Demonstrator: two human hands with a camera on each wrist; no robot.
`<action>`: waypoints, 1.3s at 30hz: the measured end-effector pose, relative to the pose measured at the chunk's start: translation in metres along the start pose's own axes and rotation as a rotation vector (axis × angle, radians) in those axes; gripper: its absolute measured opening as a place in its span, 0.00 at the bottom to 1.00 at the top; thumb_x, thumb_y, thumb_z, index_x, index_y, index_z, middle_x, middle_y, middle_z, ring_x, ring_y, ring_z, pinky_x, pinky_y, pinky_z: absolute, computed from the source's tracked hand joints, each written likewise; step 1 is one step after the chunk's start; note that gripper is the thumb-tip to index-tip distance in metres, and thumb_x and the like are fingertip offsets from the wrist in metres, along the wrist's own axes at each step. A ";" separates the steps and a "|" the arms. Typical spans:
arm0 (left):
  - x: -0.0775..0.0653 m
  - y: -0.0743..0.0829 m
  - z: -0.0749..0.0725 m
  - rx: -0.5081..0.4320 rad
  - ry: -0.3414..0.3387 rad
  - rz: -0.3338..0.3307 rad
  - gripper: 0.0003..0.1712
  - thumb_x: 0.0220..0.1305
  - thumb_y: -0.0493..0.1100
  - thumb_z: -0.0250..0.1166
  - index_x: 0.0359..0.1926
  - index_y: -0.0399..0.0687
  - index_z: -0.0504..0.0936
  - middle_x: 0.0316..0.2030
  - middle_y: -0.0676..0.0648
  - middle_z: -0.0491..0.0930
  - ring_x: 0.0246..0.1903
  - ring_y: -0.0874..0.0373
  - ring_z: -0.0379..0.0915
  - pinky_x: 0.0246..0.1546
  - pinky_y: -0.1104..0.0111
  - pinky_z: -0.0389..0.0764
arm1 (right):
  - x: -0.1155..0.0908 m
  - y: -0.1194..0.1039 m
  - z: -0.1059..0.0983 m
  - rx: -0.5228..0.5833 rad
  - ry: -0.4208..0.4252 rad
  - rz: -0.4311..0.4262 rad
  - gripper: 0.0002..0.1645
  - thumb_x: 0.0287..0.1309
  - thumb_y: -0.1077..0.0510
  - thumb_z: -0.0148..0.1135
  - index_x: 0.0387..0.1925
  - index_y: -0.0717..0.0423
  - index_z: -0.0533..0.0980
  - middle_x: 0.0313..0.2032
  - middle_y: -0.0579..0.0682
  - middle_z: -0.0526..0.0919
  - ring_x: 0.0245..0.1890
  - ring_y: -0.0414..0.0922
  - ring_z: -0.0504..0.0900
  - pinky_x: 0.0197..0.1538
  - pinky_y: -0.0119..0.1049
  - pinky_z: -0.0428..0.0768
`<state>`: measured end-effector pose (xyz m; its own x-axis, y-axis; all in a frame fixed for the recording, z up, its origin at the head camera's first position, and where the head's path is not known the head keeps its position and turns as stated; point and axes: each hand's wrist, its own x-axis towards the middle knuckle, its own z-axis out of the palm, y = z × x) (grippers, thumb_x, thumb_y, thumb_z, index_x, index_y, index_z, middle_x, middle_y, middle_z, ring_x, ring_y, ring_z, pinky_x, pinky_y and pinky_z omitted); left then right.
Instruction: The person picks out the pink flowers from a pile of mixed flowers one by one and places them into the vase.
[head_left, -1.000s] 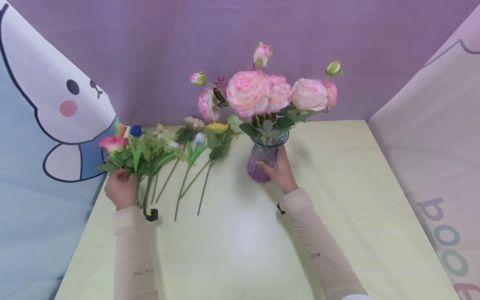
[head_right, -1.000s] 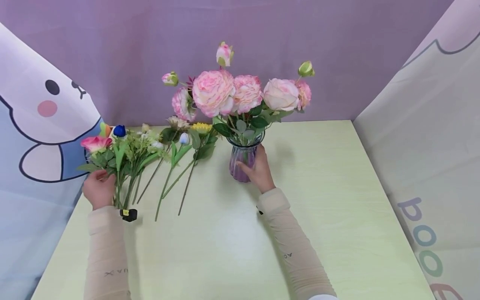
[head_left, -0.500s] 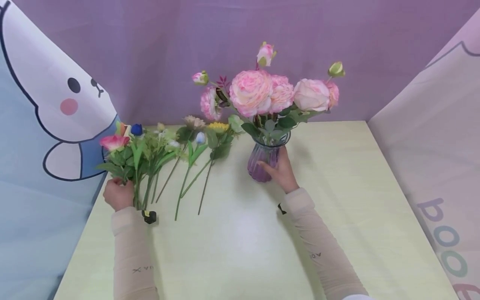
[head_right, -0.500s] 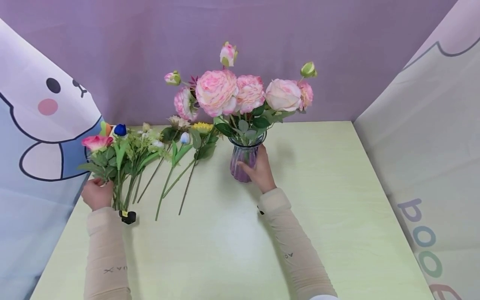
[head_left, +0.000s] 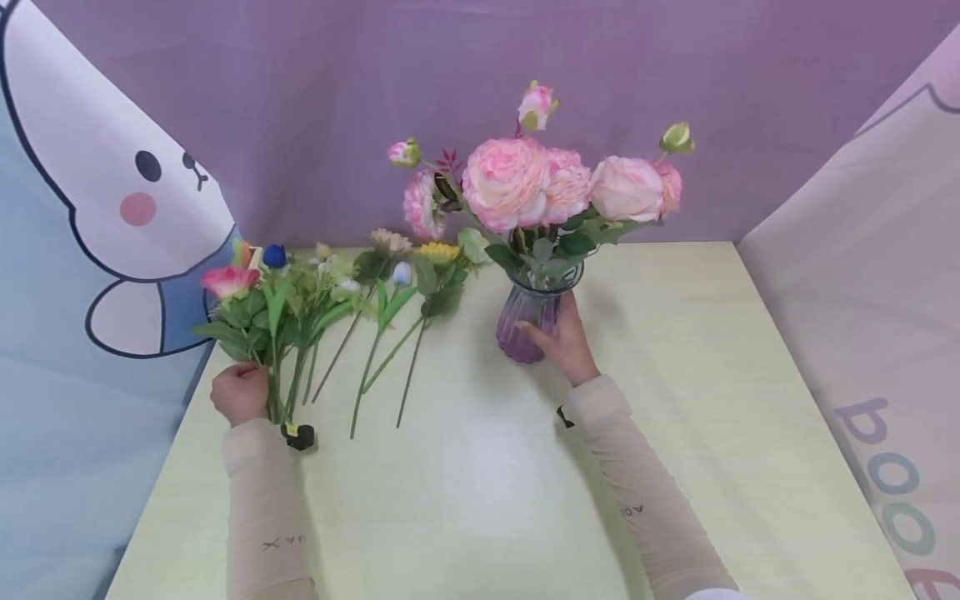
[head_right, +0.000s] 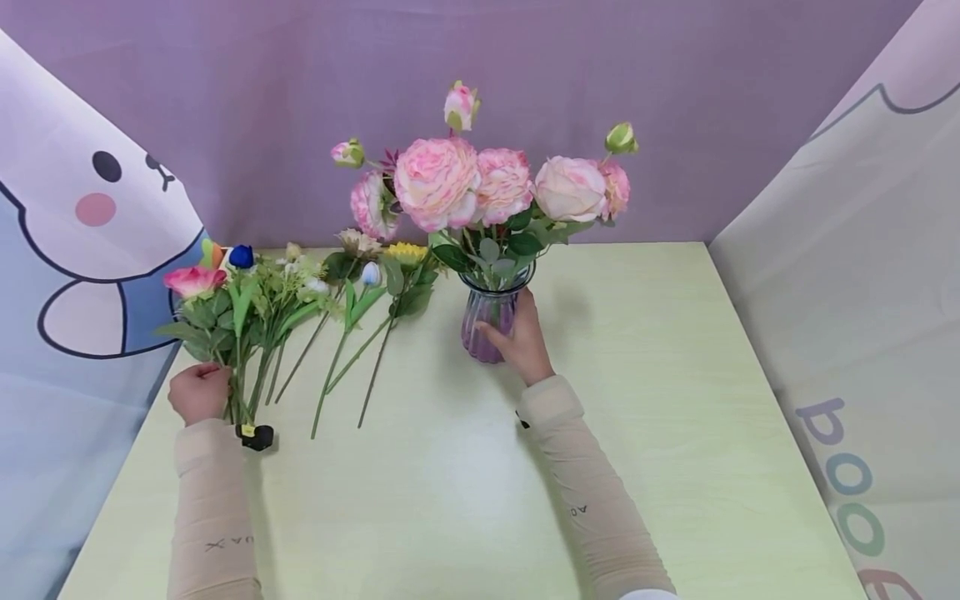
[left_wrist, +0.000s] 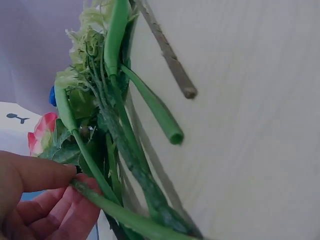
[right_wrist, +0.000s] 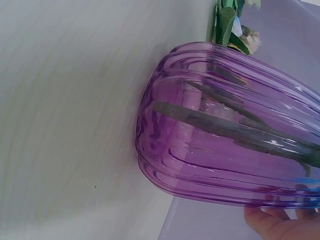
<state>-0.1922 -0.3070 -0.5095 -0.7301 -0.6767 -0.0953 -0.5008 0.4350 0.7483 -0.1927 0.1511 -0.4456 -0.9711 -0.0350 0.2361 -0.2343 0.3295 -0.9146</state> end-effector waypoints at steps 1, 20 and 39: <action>0.000 0.001 -0.001 -0.012 0.000 -0.005 0.17 0.61 0.42 0.61 0.47 0.35 0.81 0.24 0.56 0.77 0.19 0.75 0.60 0.28 0.76 0.68 | 0.000 0.000 0.000 -0.001 0.000 0.002 0.54 0.52 0.64 0.67 0.70 0.64 0.42 0.70 0.63 0.52 0.71 0.56 0.51 0.71 0.48 0.51; -0.025 0.075 -0.015 -0.282 0.066 0.039 0.15 0.64 0.40 0.60 0.49 0.39 0.77 0.31 0.59 0.70 0.27 0.75 0.67 0.36 0.78 0.74 | -0.001 0.000 -0.001 -0.012 -0.009 0.013 0.54 0.53 0.64 0.66 0.70 0.65 0.42 0.70 0.64 0.51 0.71 0.57 0.50 0.71 0.48 0.51; -0.103 0.141 -0.002 -0.629 -0.028 0.377 0.05 0.60 0.35 0.63 0.38 0.41 0.79 0.32 0.55 0.77 0.27 0.66 0.77 0.28 0.79 0.78 | -0.001 0.001 -0.001 -0.001 -0.010 0.003 0.55 0.52 0.65 0.66 0.71 0.64 0.41 0.70 0.63 0.50 0.71 0.57 0.50 0.71 0.49 0.50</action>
<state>-0.1872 -0.1774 -0.3928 -0.8162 -0.5291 0.2322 0.1418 0.2060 0.9682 -0.1918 0.1521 -0.4463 -0.9721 -0.0438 0.2304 -0.2317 0.3305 -0.9149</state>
